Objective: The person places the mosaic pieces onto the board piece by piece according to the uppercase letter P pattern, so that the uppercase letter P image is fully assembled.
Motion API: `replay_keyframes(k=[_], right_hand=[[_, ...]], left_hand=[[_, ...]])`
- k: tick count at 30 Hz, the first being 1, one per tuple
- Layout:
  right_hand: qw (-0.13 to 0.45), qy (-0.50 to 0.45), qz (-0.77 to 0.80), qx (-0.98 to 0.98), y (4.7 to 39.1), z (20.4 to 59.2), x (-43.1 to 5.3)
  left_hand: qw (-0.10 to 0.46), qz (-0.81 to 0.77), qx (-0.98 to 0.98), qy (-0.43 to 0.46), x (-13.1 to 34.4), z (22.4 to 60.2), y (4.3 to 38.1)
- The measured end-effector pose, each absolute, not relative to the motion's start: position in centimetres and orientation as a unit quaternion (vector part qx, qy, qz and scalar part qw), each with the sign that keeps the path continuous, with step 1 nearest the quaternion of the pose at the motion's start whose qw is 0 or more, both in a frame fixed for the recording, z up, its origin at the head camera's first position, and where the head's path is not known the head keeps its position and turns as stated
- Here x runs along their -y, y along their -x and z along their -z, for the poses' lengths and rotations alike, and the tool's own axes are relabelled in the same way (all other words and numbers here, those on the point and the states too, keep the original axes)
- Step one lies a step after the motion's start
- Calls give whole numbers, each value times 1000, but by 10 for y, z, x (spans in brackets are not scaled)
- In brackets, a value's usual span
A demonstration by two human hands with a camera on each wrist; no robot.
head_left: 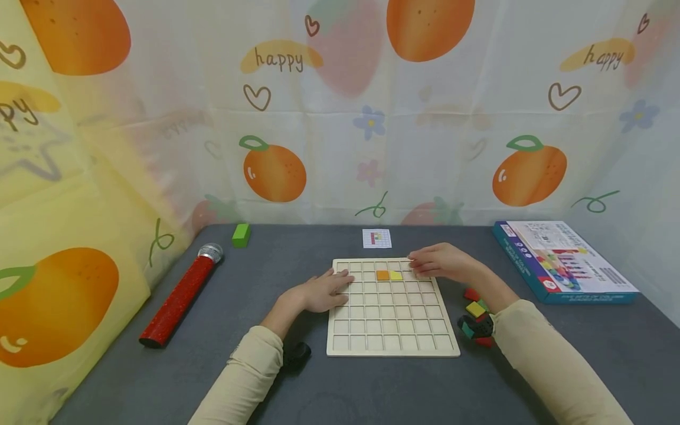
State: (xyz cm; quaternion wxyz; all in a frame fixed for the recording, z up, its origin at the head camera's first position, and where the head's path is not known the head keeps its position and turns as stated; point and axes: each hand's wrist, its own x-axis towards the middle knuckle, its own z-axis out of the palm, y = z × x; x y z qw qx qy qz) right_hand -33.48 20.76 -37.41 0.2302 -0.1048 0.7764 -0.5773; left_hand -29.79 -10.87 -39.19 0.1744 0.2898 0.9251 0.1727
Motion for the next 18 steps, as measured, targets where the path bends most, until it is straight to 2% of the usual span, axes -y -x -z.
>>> replay_keyframes(k=[18], right_hand=[[223,87,580,-778,324,377,-248]], left_hand=[[175,-170,-925,-291,108,389,298]])
